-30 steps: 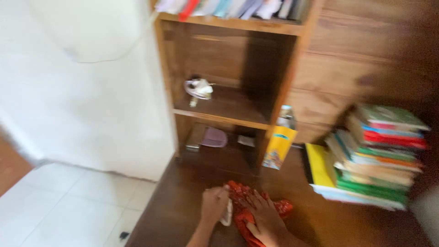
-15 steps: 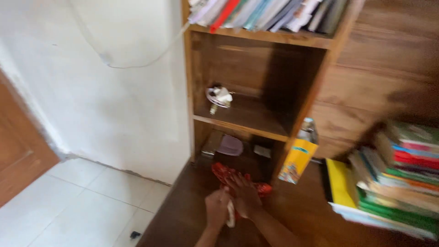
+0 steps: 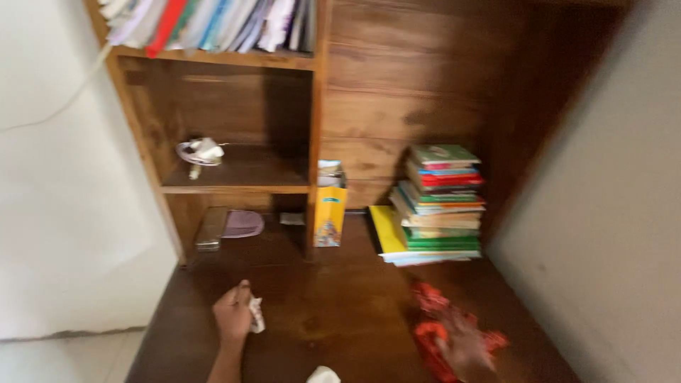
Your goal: The person wipes a wooden desk surface using two cloths, one red and one patterned. They repeatedly rub and wipe different areas of the desk while a stack of books and a yellow box remain on the right side.
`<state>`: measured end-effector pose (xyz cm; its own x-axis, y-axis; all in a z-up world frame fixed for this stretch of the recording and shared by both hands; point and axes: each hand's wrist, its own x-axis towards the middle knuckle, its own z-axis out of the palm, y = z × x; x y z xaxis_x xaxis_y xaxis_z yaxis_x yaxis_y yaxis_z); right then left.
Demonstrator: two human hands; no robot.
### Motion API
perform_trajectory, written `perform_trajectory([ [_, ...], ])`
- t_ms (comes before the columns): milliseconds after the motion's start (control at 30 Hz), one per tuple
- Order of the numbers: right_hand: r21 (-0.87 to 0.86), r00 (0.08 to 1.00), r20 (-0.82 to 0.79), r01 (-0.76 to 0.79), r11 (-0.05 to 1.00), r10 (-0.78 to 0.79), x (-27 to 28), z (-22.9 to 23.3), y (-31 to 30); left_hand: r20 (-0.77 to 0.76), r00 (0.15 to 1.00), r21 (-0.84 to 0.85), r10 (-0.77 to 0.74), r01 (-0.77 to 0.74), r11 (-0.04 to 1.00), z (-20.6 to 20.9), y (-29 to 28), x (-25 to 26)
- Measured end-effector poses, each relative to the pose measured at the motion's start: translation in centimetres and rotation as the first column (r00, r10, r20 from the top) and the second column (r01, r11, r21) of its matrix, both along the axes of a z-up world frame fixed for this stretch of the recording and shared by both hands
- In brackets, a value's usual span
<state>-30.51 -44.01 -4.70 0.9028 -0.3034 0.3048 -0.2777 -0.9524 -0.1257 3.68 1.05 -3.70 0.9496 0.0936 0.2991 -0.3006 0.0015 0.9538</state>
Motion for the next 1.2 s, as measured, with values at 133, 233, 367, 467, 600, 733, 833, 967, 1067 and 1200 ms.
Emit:
perform_trajectory([
  [133,-0.091,0.911,-0.263,0.303,0.949,-0.317,-10.2,-1.1,-1.6,-0.076,0.997,0.062,-0.020,0.025,0.998,4.1,0.3,-3.5],
  [233,-0.245,0.848,-0.148,0.468,0.849,-0.509,-13.5,-4.3,0.0,-0.177,0.984,0.092,-0.030,0.047,0.995,5.8,0.4,-5.2],
  [367,-0.389,0.896,0.035,0.421,0.820,-0.443,-15.6,-7.3,4.2,-0.162,0.985,0.141,-0.056,0.079,0.987,4.4,0.2,-6.3],
  [467,-0.463,0.931,0.080,0.352,0.813,-0.356,-14.3,-8.8,6.8,-0.070,0.995,0.069,-0.065,0.070,0.995,4.7,-0.3,-6.0],
  [600,-0.571,0.961,0.247,0.251,0.782,-0.128,-11.5,-10.4,10.7,-0.204,0.975,0.019,-0.093,0.099,0.995,6.6,-0.1,-7.4],
  [733,-0.697,0.890,0.421,0.197,0.690,0.172,-6.7,-7.6,13.1,0.023,0.992,0.002,-0.127,0.127,0.992,5.0,-0.6,-6.5],
  [833,-0.686,0.951,0.280,0.104,0.720,0.129,-3.9,-6.2,14.2,0.073,0.994,0.077,-0.083,0.078,0.994,4.0,-1.0,-5.7],
  [967,-0.412,0.980,0.002,-0.182,0.893,0.201,0.2,-2.7,14.7,0.003,0.982,-0.005,-0.187,0.187,0.982,6.9,-1.0,-7.4],
  [1067,-0.107,0.956,-0.168,-0.260,0.960,0.240,4.1,1.8,16.0,0.077,0.974,-0.031,-0.211,0.214,0.976,4.7,-1.2,-6.0],
  [1200,-0.036,0.959,-0.171,-0.235,0.971,0.226,10.4,4.3,16.6,0.181,0.977,0.142,-0.110,0.084,0.986,0.9,-1.6,-3.7],
])
